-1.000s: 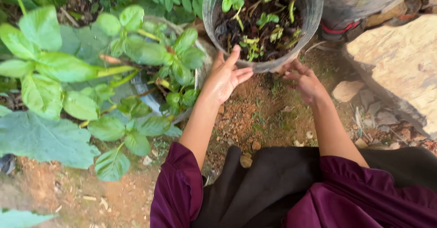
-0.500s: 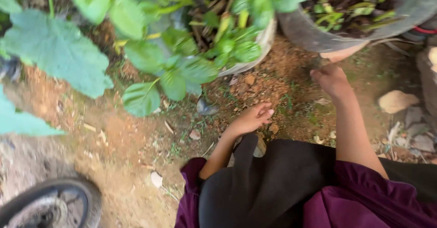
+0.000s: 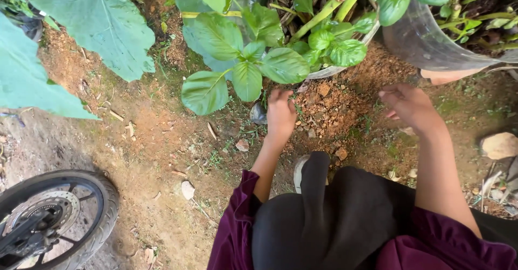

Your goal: Checking and arranging small plants growing in plastic containers in an outdoor garden.

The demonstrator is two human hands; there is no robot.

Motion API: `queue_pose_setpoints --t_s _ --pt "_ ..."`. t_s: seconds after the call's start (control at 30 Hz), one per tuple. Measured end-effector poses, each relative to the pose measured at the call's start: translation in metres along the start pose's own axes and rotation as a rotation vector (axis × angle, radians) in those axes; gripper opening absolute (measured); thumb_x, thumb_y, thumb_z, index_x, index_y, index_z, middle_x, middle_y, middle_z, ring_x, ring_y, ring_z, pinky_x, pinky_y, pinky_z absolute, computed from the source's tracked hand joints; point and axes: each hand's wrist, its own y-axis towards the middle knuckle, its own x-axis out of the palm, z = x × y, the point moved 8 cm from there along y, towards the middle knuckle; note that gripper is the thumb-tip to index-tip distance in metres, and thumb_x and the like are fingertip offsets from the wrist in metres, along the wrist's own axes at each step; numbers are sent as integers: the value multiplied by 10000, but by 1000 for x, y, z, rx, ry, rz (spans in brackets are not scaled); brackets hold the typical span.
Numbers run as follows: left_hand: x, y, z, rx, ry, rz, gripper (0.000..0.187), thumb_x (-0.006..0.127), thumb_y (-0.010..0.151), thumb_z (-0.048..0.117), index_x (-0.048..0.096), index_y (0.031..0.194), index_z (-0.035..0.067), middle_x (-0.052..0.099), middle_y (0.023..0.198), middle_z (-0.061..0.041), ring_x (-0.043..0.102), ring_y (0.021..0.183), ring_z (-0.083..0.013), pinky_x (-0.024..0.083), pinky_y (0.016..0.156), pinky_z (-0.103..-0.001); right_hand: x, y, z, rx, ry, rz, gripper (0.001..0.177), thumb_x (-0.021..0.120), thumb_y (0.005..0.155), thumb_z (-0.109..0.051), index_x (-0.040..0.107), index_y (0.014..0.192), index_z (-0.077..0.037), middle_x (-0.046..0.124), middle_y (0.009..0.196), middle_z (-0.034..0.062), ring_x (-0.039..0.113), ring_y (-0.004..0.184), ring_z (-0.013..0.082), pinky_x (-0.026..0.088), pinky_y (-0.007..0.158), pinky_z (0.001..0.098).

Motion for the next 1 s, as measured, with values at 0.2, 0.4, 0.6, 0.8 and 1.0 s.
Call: queue_pose_setpoints --t_s 0.2,0.4,0.6,0.8,1.0 --pt "14 26 -4 101 309 35 344 712 857 77 731 1200 65 584 1293 -201 568 1211 -401 483 1011 -518 -5 1 12 -65 35 51 418 676 971 -320 688 1273 -31 748 961 151 714 767 231 585 769 392" --pt "30 26 -9 78 409 -56 223 733 887 150 764 1099 90 572 1334 -171 527 1318 -385 436 1102 -541 -10 -4 12 -63 -6 79 415 689 956 -337 696 1274 -70 755 926 156 733 762 224 580 751 382" --pt "18 9 53 -18 468 -303 619 734 898 299 513 1363 -46 431 1472 -240 436 1392 -411 408 1139 -519 -17 -3 22 -48 -15 96 397 684 958 -343 709 1269 -98 763 941 143 747 758 233 585 784 397" --pt "0 -5 87 -92 63 -532 989 753 1014 465 122 1542 -83 193 1578 -347 190 1509 -479 199 1250 -546 -21 -8 7 -44 -54 92 413 674 978 -388 688 1265 -91 756 1026 148 760 824 258 577 850 430" --pt "-39 16 101 -149 -933 -62 893 831 809 243 305 1502 41 446 1488 -204 504 1378 -336 449 1130 -497 -24 -7 10 8 -68 89 418 667 979 -401 687 1280 -112 782 1017 183 749 930 254 551 941 451"
